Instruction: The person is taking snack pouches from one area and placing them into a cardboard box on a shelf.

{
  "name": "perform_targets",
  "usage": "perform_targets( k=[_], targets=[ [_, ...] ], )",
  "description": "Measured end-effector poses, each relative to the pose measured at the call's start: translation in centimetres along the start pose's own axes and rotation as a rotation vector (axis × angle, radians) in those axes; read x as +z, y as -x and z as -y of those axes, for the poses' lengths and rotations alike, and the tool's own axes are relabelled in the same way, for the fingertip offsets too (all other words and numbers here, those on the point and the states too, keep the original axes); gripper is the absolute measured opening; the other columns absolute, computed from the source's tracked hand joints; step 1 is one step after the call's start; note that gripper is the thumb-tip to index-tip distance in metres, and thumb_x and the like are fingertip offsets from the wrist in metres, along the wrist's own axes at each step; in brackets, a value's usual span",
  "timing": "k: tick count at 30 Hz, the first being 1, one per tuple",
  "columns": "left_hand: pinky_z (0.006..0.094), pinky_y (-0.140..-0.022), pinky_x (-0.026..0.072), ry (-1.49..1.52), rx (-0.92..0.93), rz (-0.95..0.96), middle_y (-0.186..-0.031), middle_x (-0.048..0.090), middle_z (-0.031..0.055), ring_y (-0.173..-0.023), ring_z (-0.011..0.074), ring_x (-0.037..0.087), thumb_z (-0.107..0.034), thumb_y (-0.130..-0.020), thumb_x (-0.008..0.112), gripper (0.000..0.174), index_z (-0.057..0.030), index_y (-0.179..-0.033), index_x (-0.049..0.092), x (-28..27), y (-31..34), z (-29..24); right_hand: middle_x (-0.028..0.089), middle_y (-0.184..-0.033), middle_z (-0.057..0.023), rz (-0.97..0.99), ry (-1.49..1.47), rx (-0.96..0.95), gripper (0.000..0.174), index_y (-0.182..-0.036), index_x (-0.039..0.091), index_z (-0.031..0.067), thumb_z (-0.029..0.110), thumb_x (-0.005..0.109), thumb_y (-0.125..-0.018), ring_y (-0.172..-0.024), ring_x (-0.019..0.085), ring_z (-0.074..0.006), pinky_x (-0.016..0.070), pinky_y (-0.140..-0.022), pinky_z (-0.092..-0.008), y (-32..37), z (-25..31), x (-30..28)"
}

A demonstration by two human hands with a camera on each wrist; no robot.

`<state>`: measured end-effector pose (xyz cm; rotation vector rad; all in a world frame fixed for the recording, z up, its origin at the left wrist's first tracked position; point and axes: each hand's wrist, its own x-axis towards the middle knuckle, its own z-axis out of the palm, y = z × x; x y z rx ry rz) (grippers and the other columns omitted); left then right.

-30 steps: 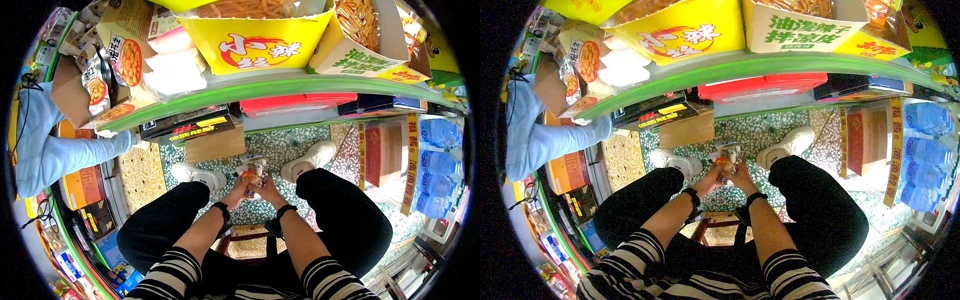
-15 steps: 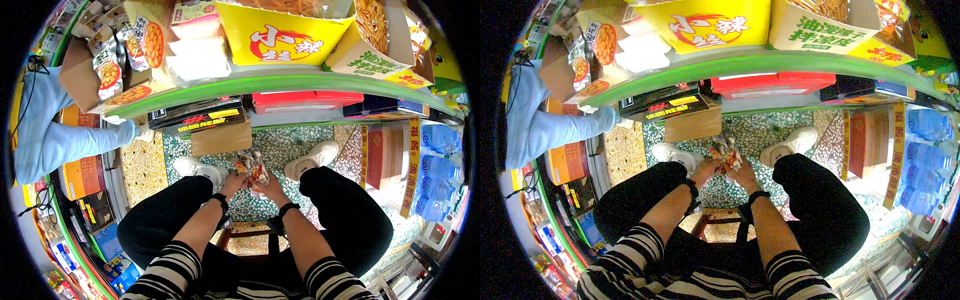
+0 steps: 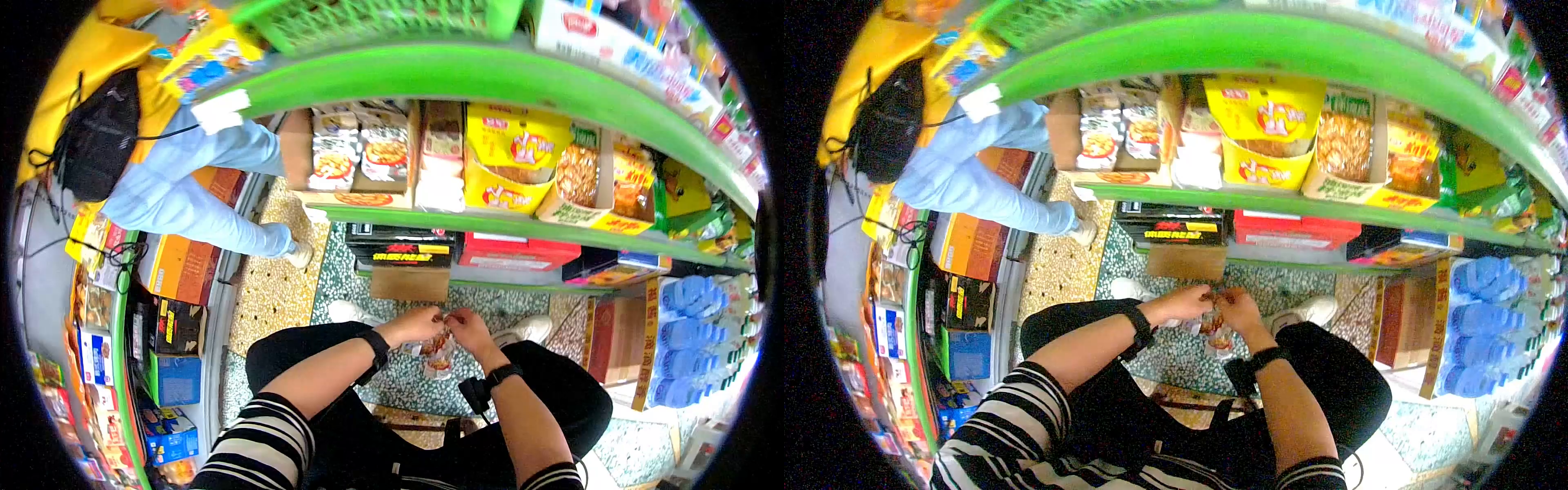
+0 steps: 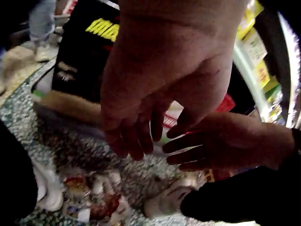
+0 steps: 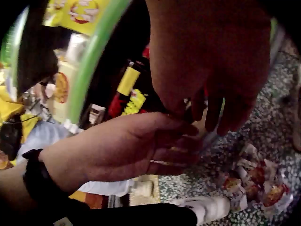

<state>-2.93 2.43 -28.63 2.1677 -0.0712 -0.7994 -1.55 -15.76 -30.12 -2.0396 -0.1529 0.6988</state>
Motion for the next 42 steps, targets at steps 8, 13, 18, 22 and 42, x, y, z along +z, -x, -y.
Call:
perform_targets(
  k=[8,13,18,22,42],
  targets=[
    [0.0299,-0.073,0.0495,0.236,0.409,-0.220,-0.091,0.065,0.0084,-0.082,0.0166,0.062,-0.023,-0.093,0.056,0.023,-0.0019,-0.104,0.057,-11.0,7.8,-10.9,0.066,-0.085,-0.0077,-0.096,-0.345,-0.188,0.015,-0.097,0.058,-0.0022,0.011,0.058,-0.090,-0.080,0.061,-0.0122,0.0480,-0.073,-0.0267,5.8,11.3,-6.7],
    [0.0288,-0.064,0.0493,0.480,0.565,-0.686,-0.080,0.065,0.0071,-0.071,0.0170,0.062,-0.016,-0.089,0.059,0.014,-0.0020,-0.093,0.059,-17.5,9.3,-12.6,0.065,-0.084,-0.0054,-0.182,-0.247,-0.382,0.010,-0.095,0.056,-0.0013,0.008,0.057,-0.091,-0.078,0.059,-0.0091,0.0467,-0.068,-0.0234,5.6,20.3,-7.4],
    [0.0343,-0.071,0.0488,0.511,0.535,-1.141,-0.086,0.063,0.0144,-0.081,0.0249,0.062,-0.006,-0.084,0.059,0.013,-0.0002,-0.095,0.057,-21.5,9.4,-11.3,0.064,-0.085,-0.0070,-0.255,-0.048,-0.518,0.013,-0.097,0.056,-0.0007,0.009,0.059,-0.089,-0.078,0.061,-0.0118,0.0488,-0.070,-0.0261,1.6,28.2,-6.3],
    [0.0416,-0.077,0.0474,0.383,0.513,-1.313,-0.094,0.060,0.0204,-0.089,0.0362,0.059,-0.004,-0.081,0.058,0.016,0.0018,-0.096,0.055,-22.7,8.3,-10.1,0.066,-0.090,-0.0148,-0.402,0.261,-0.631,0.021,-0.098,0.058,0.0004,0.013,0.063,-0.082,-0.083,0.065,-0.0284,0.0514,-0.072,-0.0367,-2.3,33.9,-5.7],
    [0.0384,-0.075,0.0521,0.308,0.505,-1.366,-0.097,0.060,0.0193,-0.088,0.0344,0.061,-0.002,-0.080,0.061,0.019,0.0004,-0.099,0.056,-22.5,8.2,-8.2,0.043,-0.142,-0.0096,-0.540,1.177,-0.371,0.075,-0.141,0.039,0.0181,0.042,0.070,-0.077,-0.132,0.037,-0.0329,0.0276,-0.106,-0.0564,-10.0,39.3,-2.4]
  ],
)
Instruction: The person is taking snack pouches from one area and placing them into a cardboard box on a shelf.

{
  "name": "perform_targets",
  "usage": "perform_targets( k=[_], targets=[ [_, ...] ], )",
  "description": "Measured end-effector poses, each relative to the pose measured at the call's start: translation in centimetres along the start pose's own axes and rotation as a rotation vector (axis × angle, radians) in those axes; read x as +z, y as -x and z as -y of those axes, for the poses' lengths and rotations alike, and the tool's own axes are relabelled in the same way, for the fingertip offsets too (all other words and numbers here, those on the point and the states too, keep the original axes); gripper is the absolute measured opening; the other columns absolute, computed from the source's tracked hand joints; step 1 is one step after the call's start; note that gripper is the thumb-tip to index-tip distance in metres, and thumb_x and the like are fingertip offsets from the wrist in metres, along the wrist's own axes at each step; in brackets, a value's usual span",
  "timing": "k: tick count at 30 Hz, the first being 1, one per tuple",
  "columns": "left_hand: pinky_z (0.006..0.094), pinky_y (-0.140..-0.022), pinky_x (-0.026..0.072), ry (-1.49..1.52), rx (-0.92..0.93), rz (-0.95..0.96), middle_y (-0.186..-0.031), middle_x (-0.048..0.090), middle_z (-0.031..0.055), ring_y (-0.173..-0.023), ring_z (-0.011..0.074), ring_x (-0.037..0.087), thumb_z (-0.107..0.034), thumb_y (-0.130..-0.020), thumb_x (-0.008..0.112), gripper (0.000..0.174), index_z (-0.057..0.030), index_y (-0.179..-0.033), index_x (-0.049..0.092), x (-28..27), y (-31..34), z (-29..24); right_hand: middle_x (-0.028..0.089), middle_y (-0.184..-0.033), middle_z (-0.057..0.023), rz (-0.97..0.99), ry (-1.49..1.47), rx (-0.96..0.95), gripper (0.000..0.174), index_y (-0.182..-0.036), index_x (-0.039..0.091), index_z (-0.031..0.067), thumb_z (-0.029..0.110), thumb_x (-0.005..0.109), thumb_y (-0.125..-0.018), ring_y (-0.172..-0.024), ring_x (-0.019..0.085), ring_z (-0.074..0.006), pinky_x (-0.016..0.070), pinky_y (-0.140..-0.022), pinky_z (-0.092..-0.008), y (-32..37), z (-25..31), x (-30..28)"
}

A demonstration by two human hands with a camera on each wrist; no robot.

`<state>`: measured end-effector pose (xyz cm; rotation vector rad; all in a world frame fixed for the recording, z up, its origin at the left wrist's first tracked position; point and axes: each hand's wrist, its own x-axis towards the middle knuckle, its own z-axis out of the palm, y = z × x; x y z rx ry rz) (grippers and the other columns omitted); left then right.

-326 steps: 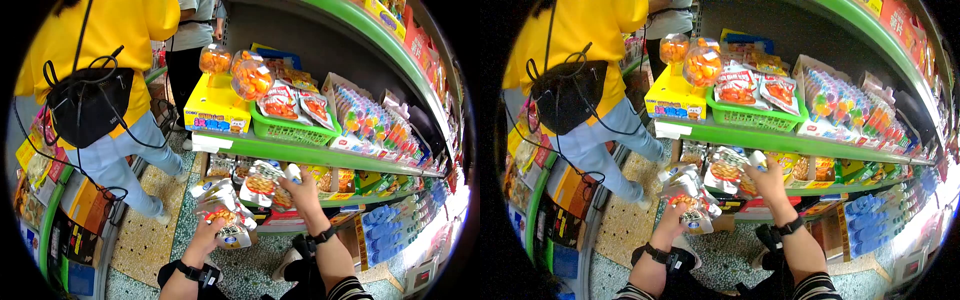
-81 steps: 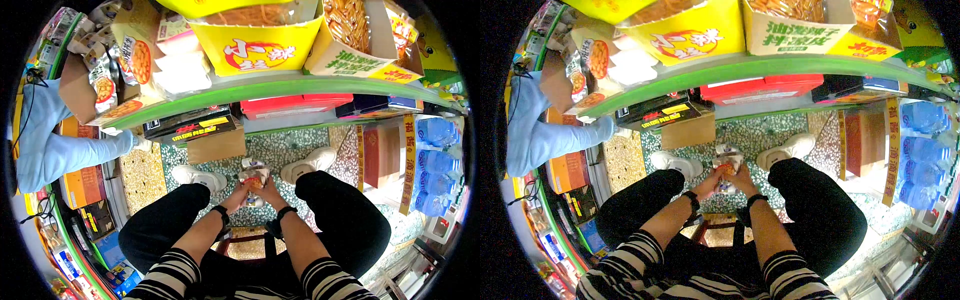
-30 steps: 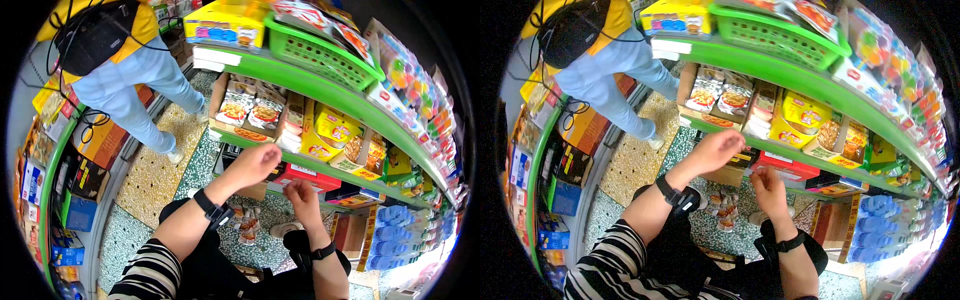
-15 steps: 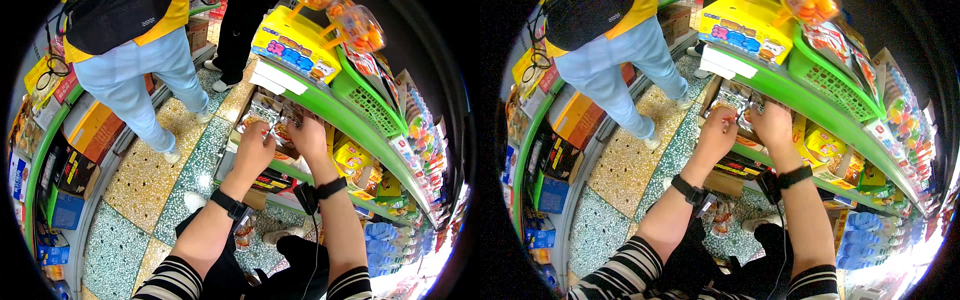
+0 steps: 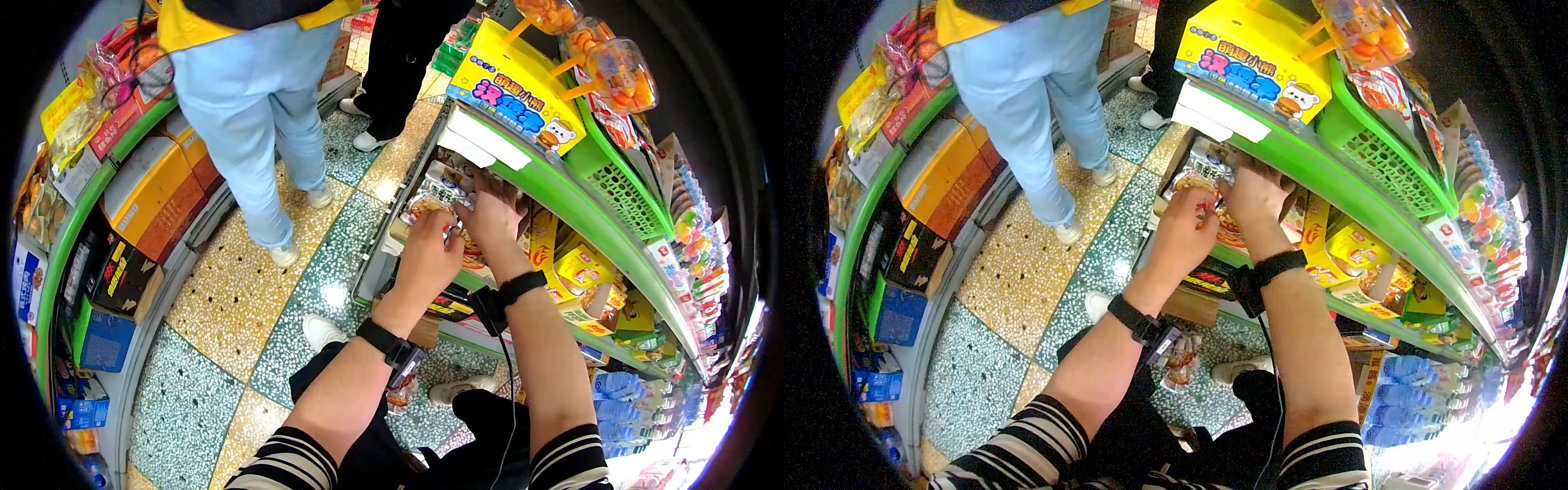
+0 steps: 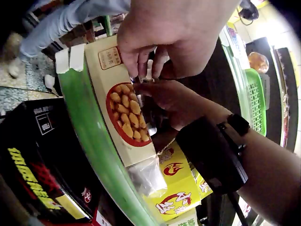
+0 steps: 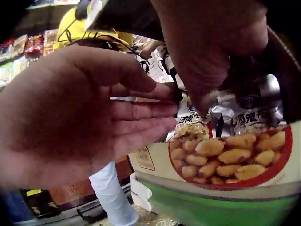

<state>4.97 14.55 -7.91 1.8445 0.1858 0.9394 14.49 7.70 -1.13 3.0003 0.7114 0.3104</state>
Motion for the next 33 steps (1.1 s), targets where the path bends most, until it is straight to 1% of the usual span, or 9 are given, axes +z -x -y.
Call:
perform_targets(
  k=[5,7,11,14,17,23,24,27,33],
  targets=[
    [0.0374,-0.076,0.0530,0.024,-0.017,0.017,-0.095,0.060,0.0183,-0.088,0.0331,0.062,-0.001,-0.079,0.060,0.017,0.0007,-0.096,0.056,-0.4,0.1,0.4,0.056,-0.126,-0.0152,-0.116,-0.208,-0.027,0.046,-0.119,0.059,0.0169,0.040,0.069,-0.080,-0.119,0.050,-0.0355,0.0401,-0.095,-0.0554,-0.3,-0.9,1.7],
    [0.0373,-0.076,0.0531,0.020,-0.012,0.029,-0.094,0.060,0.0180,-0.088,0.0328,0.062,-0.001,-0.079,0.059,0.016,0.0005,-0.096,0.057,-0.5,0.2,0.5,0.061,-0.115,-0.0171,-0.005,-0.179,-0.050,0.044,-0.114,0.059,0.0124,0.039,0.069,-0.081,-0.109,0.057,-0.0368,0.0432,-0.090,-0.0532,-0.2,-1.1,1.8],
    [0.0435,-0.074,0.0482,0.022,0.011,0.018,-0.090,0.058,0.0192,-0.085,0.0375,0.058,0.000,-0.076,0.060,0.015,0.0001,-0.090,0.055,-0.5,0.1,0.2,0.058,-0.121,-0.0161,0.225,-0.168,-0.018,0.075,-0.137,0.036,0.0114,0.032,0.073,-0.075,-0.112,0.055,-0.0371,0.0439,-0.088,-0.0520,-0.4,-1.1,1.4],
    [0.0465,-0.073,0.0456,0.047,0.014,0.016,-0.088,0.057,0.0195,-0.085,0.0395,0.056,0.000,-0.075,0.061,0.014,-0.0003,-0.087,0.054,-0.2,0.2,0.0,0.066,-0.102,-0.0200,0.089,-0.281,-0.058,0.041,-0.107,0.059,0.0040,0.034,0.066,-0.081,-0.098,0.062,-0.0377,0.0450,-0.085,-0.0526,-0.5,-2.0,2.7],
    [0.0388,-0.075,0.0503,0.028,0.008,0.019,-0.091,0.059,0.0180,-0.086,0.0342,0.060,0.000,-0.077,0.060,0.013,0.0002,-0.090,0.057,-0.2,0.1,0.0,0.063,-0.111,-0.0176,0.201,-0.343,0.023,0.064,-0.130,0.038,0.0120,0.028,0.070,-0.076,-0.105,0.058,-0.0394,0.0419,-0.085,-0.0557,-0.9,-2.0,1.9],
    [0.0347,-0.076,0.0536,-0.026,-0.008,0.049,-0.094,0.060,0.0171,-0.085,0.0311,0.063,0.001,-0.079,0.059,0.013,0.0004,-0.092,0.059,-0.3,0.2,-0.1,0.066,-0.106,-0.0197,0.155,-0.314,0.052,0.036,-0.108,0.062,0.0059,0.031,0.062,-0.081,-0.105,0.060,-0.0374,0.0388,-0.092,-0.0560,-0.6,-1.5,2.0],
    [0.0348,-0.076,0.0538,-0.031,0.001,0.053,-0.094,0.060,0.0170,-0.085,0.0310,0.063,0.001,-0.079,0.059,0.013,0.0004,-0.092,0.059,-0.3,0.1,0.0,0.065,-0.109,-0.0185,0.089,-0.331,0.064,0.037,-0.110,0.061,0.0076,0.030,0.062,-0.081,-0.105,0.060,-0.0375,0.0375,-0.091,-0.0599,-0.6,-1.2,2.1],
    [0.0349,-0.077,0.0541,-0.040,0.019,0.049,-0.095,0.060,0.0165,-0.085,0.0307,0.063,0.001,-0.078,0.058,0.014,0.0006,-0.092,0.059,-0.1,0.1,0.1,0.058,-0.118,-0.0202,0.247,-0.323,0.113,0.056,-0.123,0.044,0.0124,0.025,0.069,-0.074,-0.110,0.055,-0.0378,0.0426,-0.085,-0.0513,-1.2,-1.0,1.3],
    [0.0409,-0.076,0.0471,0.038,-0.007,0.038,-0.089,0.060,0.0173,-0.086,0.0344,0.058,-0.001,-0.077,0.060,0.011,0.0004,-0.088,0.059,0.0,0.0,0.0,0.061,-0.108,-0.0147,-0.019,-0.486,-0.058,0.038,-0.106,0.051,0.0088,0.025,0.067,-0.076,-0.102,0.058,-0.0360,0.0444,-0.084,-0.0482,-0.9,-1.8,2.5]
  ],
)
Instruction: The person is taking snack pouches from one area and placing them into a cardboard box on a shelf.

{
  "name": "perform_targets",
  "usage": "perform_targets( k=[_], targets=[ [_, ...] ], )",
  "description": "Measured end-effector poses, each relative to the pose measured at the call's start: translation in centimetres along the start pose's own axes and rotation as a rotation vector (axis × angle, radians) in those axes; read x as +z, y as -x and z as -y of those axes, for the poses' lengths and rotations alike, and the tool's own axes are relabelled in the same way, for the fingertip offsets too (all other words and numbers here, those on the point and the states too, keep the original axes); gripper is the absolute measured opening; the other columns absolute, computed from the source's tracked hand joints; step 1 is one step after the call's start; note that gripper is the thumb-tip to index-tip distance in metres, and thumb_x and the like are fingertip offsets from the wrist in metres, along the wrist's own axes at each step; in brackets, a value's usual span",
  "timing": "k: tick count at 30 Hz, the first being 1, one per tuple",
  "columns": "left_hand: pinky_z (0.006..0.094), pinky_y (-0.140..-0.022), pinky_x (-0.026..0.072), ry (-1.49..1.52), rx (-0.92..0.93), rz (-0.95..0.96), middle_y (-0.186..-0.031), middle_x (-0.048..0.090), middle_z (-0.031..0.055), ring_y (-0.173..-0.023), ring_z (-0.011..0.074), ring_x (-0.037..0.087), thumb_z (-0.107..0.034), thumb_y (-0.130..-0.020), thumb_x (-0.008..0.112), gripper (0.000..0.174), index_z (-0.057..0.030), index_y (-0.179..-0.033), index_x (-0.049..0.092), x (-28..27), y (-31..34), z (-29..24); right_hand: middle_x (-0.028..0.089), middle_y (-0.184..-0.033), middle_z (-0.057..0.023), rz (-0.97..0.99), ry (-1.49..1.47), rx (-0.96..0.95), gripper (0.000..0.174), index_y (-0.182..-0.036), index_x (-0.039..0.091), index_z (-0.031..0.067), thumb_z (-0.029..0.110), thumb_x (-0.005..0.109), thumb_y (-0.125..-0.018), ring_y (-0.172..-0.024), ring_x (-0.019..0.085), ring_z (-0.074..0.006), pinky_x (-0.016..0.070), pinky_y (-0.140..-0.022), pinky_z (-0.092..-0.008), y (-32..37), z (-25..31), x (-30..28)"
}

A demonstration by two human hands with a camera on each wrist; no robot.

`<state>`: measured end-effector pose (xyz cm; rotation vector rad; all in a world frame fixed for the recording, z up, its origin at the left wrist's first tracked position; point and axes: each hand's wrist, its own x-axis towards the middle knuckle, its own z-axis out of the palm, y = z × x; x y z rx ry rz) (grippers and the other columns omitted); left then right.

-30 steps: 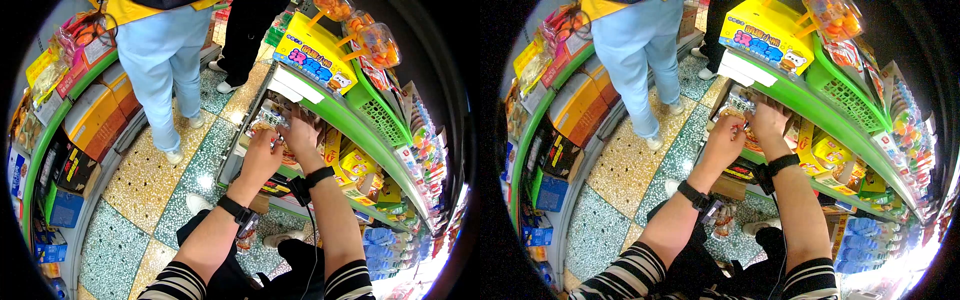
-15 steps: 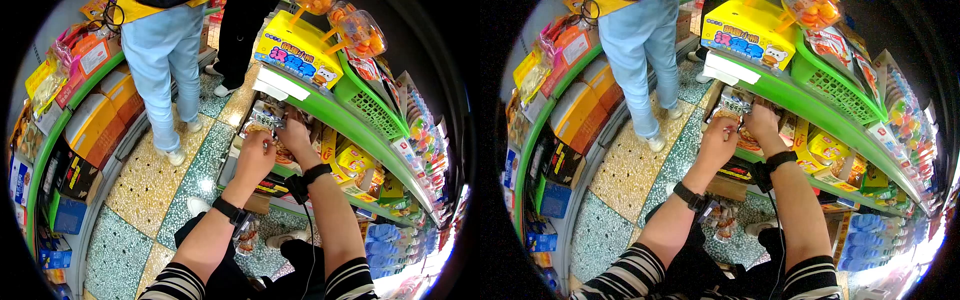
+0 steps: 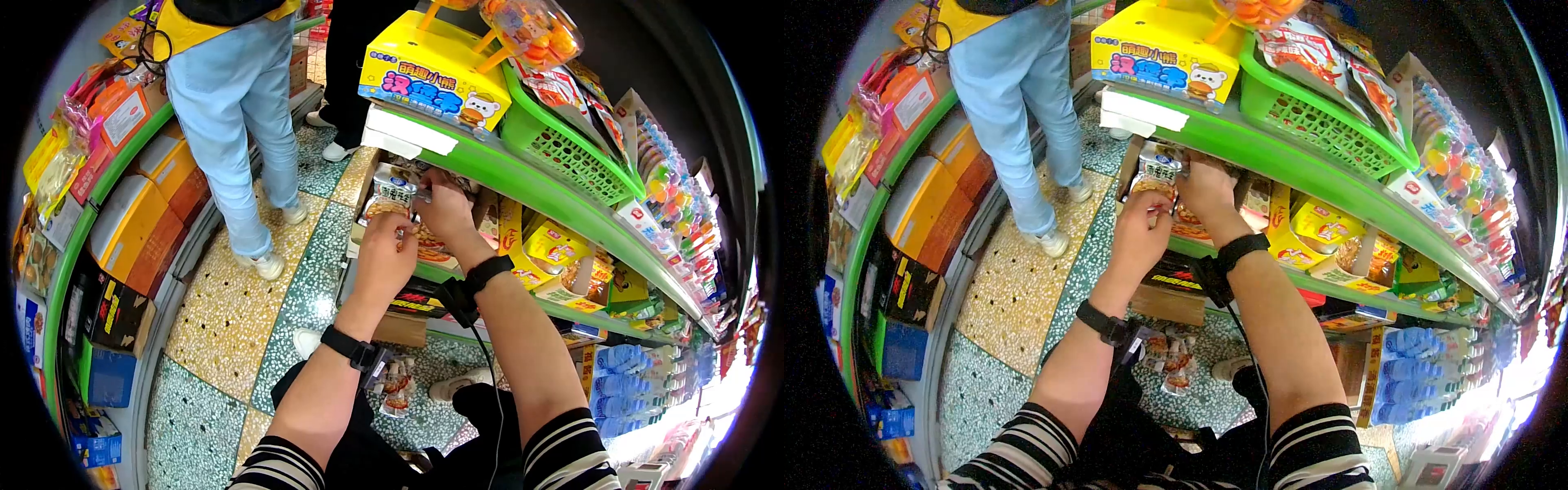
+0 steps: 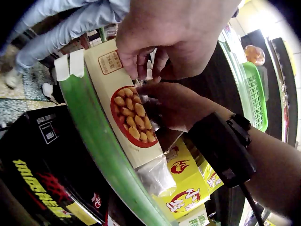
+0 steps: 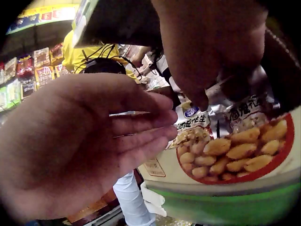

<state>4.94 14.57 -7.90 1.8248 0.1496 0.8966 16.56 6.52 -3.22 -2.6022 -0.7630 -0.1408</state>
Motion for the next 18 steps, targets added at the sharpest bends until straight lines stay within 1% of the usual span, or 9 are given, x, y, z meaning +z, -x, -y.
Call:
perform_targets(
  k=[2,5,8,9,12,13,15,16,18],
  targets=[
    [0.0409,-0.076,0.0472,0.000,-0.008,0.005,-0.089,0.060,0.0172,-0.086,0.0344,0.058,-0.001,-0.078,0.060,0.010,0.0004,-0.088,0.059,-0.1,0.1,0.1,0.062,-0.105,-0.0141,-0.047,-0.006,-0.047,0.039,-0.109,0.051,0.0089,0.024,0.066,-0.076,-0.100,0.059,-0.0356,0.0456,-0.083,-0.0461,-0.5,-1.3,0.8],
    [0.0405,-0.077,0.0473,-0.006,-0.009,0.018,-0.089,0.060,0.0174,-0.087,0.0340,0.058,-0.001,-0.079,0.059,0.010,0.0007,-0.089,0.059,-0.2,0.0,-0.1,0.063,-0.101,-0.0143,-0.055,-0.059,-0.057,0.037,-0.112,0.052,0.0093,0.021,0.063,-0.078,-0.097,0.060,-0.0353,0.0466,-0.083,-0.0442,-0.8,-2.2,1.2],
    [0.0403,-0.077,0.0472,-0.005,-0.023,0.029,-0.089,0.060,0.0176,-0.086,0.0339,0.058,-0.001,-0.079,0.059,0.010,0.0009,-0.089,0.059,0.0,0.1,0.0,0.064,-0.102,-0.0140,-0.052,0.005,0.005,0.036,-0.113,0.053,0.0093,0.019,0.061,-0.079,-0.098,0.059,-0.0354,0.0468,-0.084,-0.0443,-1.5,-2.1,1.8],
    [0.0403,-0.076,0.0472,-0.006,-0.033,0.029,-0.089,0.060,0.0177,-0.086,0.0340,0.058,-0.001,-0.079,0.059,0.010,0.0011,-0.089,0.059,-0.2,0.0,0.0,0.064,-0.102,-0.0142,-0.063,0.046,0.038,0.034,-0.112,0.054,0.0098,0.018,0.060,-0.080,-0.099,0.059,-0.0352,0.0471,-0.084,-0.0441,-1.3,-1.7,1.8],
    [0.0405,-0.076,0.0472,0.010,-0.047,0.036,-0.089,0.060,0.0179,-0.086,0.0341,0.058,-0.001,-0.079,0.059,0.010,0.0011,-0.089,0.059,-0.3,0.0,-0.2,0.064,-0.104,-0.0142,-0.039,0.071,0.089,0.031,-0.111,0.055,0.0109,0.016,0.059,-0.080,-0.099,0.059,-0.0353,0.0473,-0.084,-0.0438,-1.3,-0.9,1.6],
    [0.0406,-0.076,0.0471,0.012,-0.032,0.031,-0.089,0.059,0.0182,-0.086,0.0343,0.058,-0.001,-0.079,0.059,0.010,0.0010,-0.089,0.059,-0.3,0.0,-0.2,0.064,-0.104,-0.0144,-0.058,0.062,0.052,0.030,-0.110,0.056,0.0111,0.016,0.059,-0.081,-0.099,0.059,-0.0355,0.0473,-0.084,-0.0439,-1.1,-1.0,1.7],
    [0.0358,-0.078,0.0516,-0.031,-0.032,0.054,-0.095,0.059,0.0168,-0.088,0.0303,0.061,0.000,-0.081,0.057,0.011,0.0007,-0.092,0.059,-0.4,0.0,-0.2,0.064,-0.104,-0.0148,-0.094,0.047,-0.025,0.028,-0.109,0.056,0.0115,0.015,0.059,-0.081,-0.099,0.059,-0.0359,0.0473,-0.085,-0.0440,-0.8,-1.5,1.6],
    [0.0334,-0.079,0.0538,-0.052,-0.033,0.066,-0.098,0.059,0.0162,-0.088,0.0284,0.063,0.000,-0.082,0.056,0.012,0.0006,-0.094,0.059,-0.5,0.0,-0.2,0.064,-0.104,-0.0150,-0.081,0.037,-0.015,0.027,-0.109,0.057,0.0112,0.014,0.058,-0.082,-0.099,0.059,-0.0362,0.0473,-0.085,-0.0442,-0.9,-1.5,1.5],
    [0.0333,-0.080,0.0537,-0.056,-0.057,0.075,-0.099,0.059,0.0164,-0.089,0.0284,0.063,0.000,-0.082,0.056,0.013,0.0010,-0.094,0.059,-0.5,0.0,-0.3,0.064,-0.105,-0.0153,-0.056,0.019,0.008,0.026,-0.109,0.057,0.0108,0.014,0.058,-0.082,-0.099,0.059,-0.0367,0.0472,-0.085,-0.0444,-0.9,-1.6,1.2]
  ],
)
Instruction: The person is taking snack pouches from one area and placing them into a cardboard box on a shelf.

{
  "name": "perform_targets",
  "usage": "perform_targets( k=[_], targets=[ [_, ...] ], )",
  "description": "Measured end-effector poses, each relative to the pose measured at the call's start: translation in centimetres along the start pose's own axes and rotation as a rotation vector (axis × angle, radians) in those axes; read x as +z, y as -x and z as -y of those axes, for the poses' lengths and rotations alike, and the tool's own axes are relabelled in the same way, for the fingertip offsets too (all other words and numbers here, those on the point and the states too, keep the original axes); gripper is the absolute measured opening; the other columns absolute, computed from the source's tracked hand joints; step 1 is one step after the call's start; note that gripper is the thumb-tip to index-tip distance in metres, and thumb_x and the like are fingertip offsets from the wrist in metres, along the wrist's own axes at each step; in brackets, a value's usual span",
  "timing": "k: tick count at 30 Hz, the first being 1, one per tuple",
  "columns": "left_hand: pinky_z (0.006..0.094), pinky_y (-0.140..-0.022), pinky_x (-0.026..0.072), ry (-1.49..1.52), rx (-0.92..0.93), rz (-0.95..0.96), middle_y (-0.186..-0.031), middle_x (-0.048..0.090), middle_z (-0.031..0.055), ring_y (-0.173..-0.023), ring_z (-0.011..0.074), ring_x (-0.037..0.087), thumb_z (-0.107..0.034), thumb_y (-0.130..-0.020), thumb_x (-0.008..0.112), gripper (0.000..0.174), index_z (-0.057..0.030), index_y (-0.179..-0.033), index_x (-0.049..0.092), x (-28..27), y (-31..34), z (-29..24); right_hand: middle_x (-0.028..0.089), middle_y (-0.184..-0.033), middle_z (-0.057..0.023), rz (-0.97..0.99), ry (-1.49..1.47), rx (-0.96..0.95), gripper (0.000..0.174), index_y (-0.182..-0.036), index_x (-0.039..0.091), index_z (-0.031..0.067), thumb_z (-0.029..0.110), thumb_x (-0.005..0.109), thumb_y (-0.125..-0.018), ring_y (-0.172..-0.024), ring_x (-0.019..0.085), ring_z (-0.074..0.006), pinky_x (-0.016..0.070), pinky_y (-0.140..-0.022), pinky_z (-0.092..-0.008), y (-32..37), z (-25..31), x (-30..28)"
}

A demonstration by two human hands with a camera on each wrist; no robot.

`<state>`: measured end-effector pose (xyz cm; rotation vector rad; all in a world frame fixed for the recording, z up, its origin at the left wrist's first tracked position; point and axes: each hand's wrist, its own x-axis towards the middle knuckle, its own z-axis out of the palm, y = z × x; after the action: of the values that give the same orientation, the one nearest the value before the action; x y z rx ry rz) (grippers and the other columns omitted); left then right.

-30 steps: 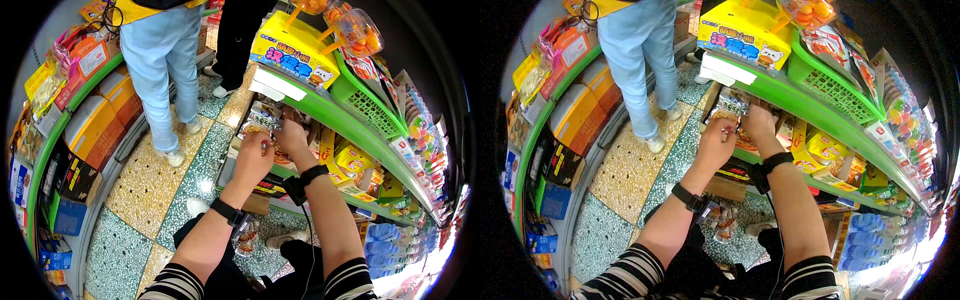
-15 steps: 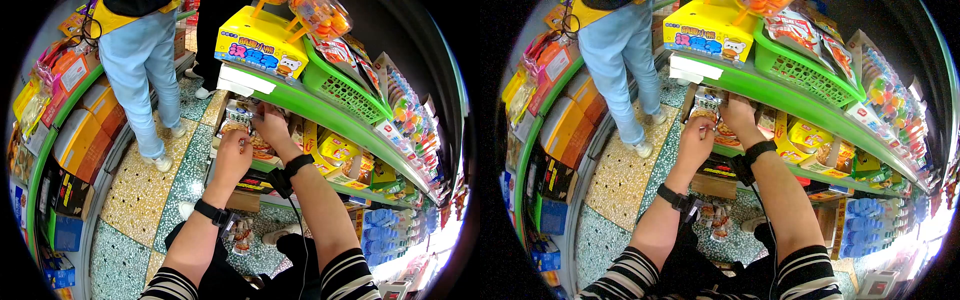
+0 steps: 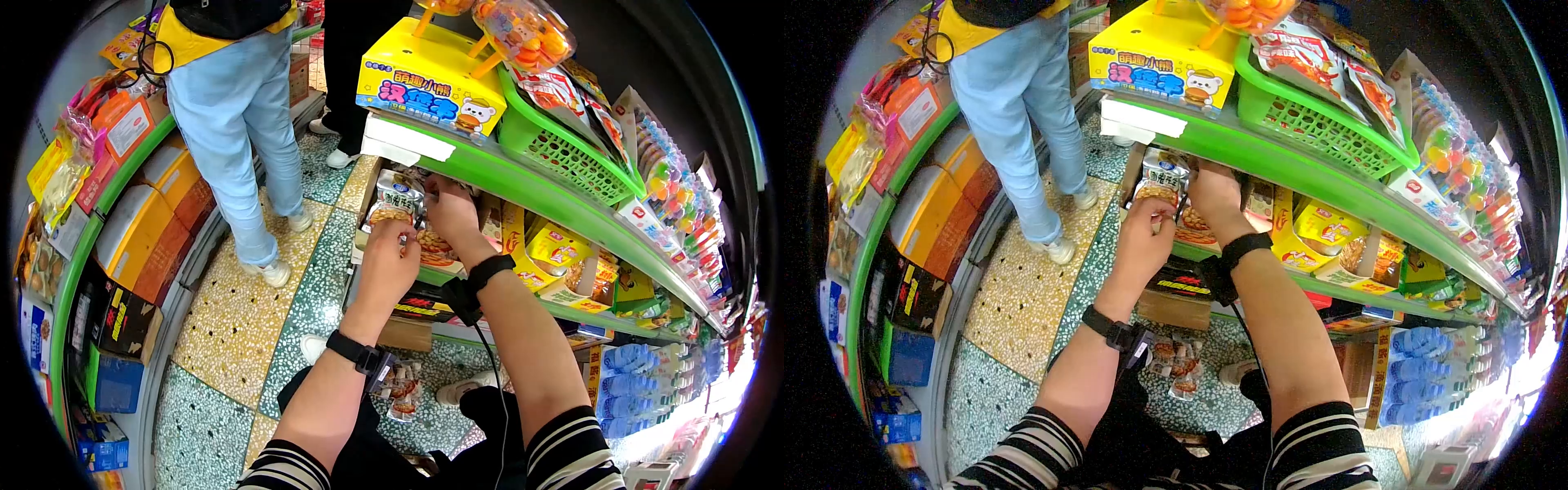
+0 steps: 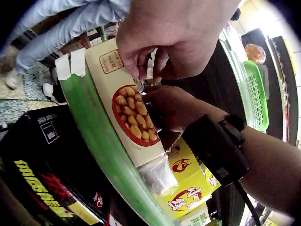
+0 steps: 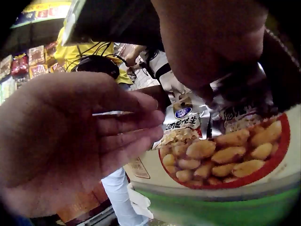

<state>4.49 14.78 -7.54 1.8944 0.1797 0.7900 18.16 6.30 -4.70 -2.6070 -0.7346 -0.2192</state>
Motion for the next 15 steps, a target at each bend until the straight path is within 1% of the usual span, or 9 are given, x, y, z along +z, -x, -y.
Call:
perform_targets(
  k=[3,5,9,11,12,14,15],
  targets=[
    [0.0338,-0.080,0.0535,-0.001,-0.004,0.007,-0.099,0.059,0.0166,-0.090,0.0285,0.063,0.000,-0.082,0.056,0.013,0.0015,-0.094,0.060,0.0,-0.1,0.0,0.064,-0.106,-0.0166,-0.080,-0.064,-0.058,0.028,-0.111,0.057,0.0107,0.014,0.057,-0.083,-0.101,0.058,-0.0371,0.0467,-0.086,-0.0451,-0.9,-1.1,1.4],
    [0.0340,-0.081,0.0534,0.012,-0.005,0.002,-0.099,0.059,0.0168,-0.090,0.0285,0.063,-0.001,-0.082,0.056,0.013,0.0017,-0.094,0.060,0.1,0.0,0.1,0.063,-0.106,-0.0175,-0.079,-0.018,-0.089,0.029,-0.112,0.056,0.0100,0.014,0.056,-0.083,-0.101,0.058,-0.0371,0.0463,-0.088,-0.0452,-0.9,-1.2,1.4],
    [0.0342,-0.081,0.0534,-0.004,-0.016,0.012,-0.099,0.060,0.0172,-0.091,0.0286,0.063,-0.001,-0.082,0.056,0.013,0.0021,-0.094,0.060,-0.1,0.0,-0.1,0.062,-0.108,-0.0195,-0.008,-0.024,-0.178,0.031,-0.114,0.056,0.0086,0.015,0.056,-0.084,-0.103,0.057,-0.0376,0.0455,-0.089,-0.0455,-0.6,-0.7,0.2],
    [0.0342,-0.081,0.0534,-0.005,-0.016,0.005,-0.100,0.060,0.0171,-0.091,0.0286,0.063,-0.001,-0.082,0.056,0.013,0.0022,-0.094,0.060,0.0,0.0,0.0,0.062,-0.110,-0.0198,0.025,-0.044,-0.197,0.031,-0.115,0.056,0.0075,0.014,0.056,-0.085,-0.103,0.058,-0.0371,0.0459,-0.088,-0.0442,-0.3,-0.6,-0.7],
    [0.0360,-0.078,0.0515,0.022,0.001,-0.016,-0.096,0.059,0.0174,-0.088,0.0304,0.061,-0.001,-0.081,0.057,0.012,0.0016,-0.092,0.060,0.0,0.0,0.0,0.061,-0.110,-0.0200,0.044,-0.054,-0.209,0.031,-0.115,0.056,0.0069,0.014,0.056,-0.085,-0.103,0.058,-0.0368,0.0461,-0.088,-0.0435,-0.3,-0.8,-0.9],
    [0.0396,-0.073,0.0478,0.076,0.034,-0.060,-0.089,0.059,0.0179,-0.082,0.0341,0.058,0.000,-0.078,0.059,0.010,0.0004,-0.088,0.059,0.1,-0.1,0.0,0.061,-0.110,-0.0198,0.046,-0.053,-0.291,0.031,-0.115,0.056,0.0061,0.014,0.057,-0.085,-0.102,0.059,-0.0356,0.0467,-0.087,-0.0417,-0.7,-1.5,-1.4],
    [0.0392,-0.073,0.0480,0.064,0.042,-0.063,-0.090,0.059,0.0178,-0.082,0.0339,0.058,0.000,-0.078,0.059,0.010,0.0003,-0.088,0.059,0.0,-0.1,0.0,0.061,-0.110,-0.0197,0.047,-0.051,-0.331,0.032,-0.116,0.056,0.0056,0.013,0.058,-0.085,-0.101,0.059,-0.0350,0.0469,-0.086,-0.0408,-0.8,-1.4,-1.7]
  ],
)
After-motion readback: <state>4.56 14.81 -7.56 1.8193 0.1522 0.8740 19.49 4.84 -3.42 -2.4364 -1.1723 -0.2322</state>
